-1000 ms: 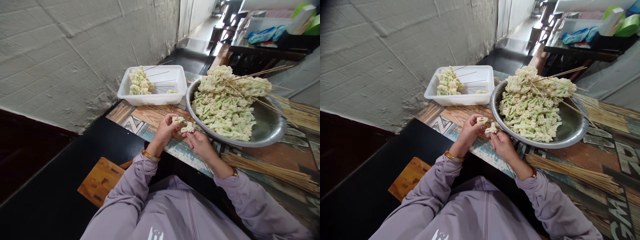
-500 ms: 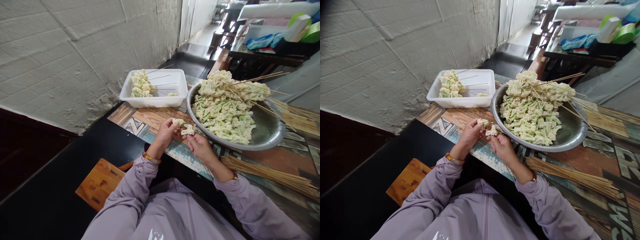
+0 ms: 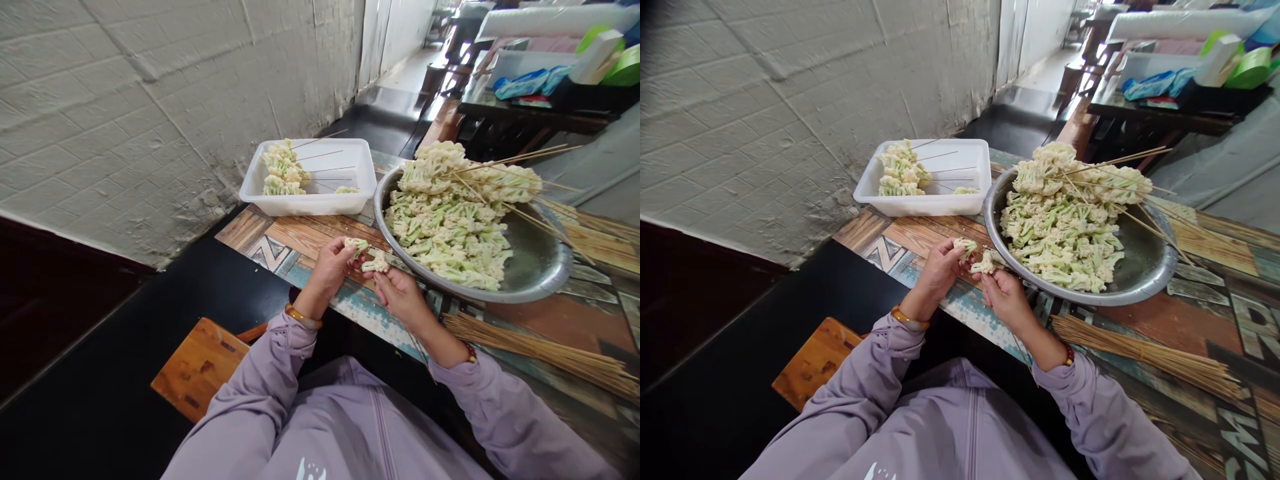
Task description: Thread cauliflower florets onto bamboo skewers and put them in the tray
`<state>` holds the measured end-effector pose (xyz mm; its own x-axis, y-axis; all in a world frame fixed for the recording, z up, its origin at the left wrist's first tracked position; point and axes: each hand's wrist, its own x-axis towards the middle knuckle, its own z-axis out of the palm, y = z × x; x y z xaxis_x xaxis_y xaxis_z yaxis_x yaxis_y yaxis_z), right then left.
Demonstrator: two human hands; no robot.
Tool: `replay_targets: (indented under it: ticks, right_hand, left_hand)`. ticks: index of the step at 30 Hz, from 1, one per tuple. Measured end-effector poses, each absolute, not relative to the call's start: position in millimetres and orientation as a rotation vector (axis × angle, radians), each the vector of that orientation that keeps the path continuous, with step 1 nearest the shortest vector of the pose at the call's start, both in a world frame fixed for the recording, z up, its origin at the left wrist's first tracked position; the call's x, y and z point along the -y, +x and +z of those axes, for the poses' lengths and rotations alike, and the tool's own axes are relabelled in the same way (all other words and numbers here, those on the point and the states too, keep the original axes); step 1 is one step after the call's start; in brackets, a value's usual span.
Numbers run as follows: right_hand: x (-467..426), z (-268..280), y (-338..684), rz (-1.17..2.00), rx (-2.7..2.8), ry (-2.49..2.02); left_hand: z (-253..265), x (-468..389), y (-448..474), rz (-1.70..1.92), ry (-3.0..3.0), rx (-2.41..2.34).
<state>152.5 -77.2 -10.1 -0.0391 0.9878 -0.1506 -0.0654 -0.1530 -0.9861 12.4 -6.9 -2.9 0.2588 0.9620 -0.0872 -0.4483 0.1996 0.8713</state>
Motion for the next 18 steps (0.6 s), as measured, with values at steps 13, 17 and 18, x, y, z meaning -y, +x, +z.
replay_targets:
  ticks: [13,17,18]
  right_hand:
    - [78.3,-6.6,151.6,1.423,1.091,-1.278]
    - [76.3,-15.0,150.9,1.372,1.075,-1.245]
    - [76.0,-17.4,150.7,1.352,1.076,-1.228]
  left_hand:
    - [-4.8,6.7,12.7,1.138,0.831,-0.767]
    - [-7.3,6.7,13.3,1.167,0.889,-0.776]
    - [-8.1,6.6,13.3,1.165,0.906,-0.773]
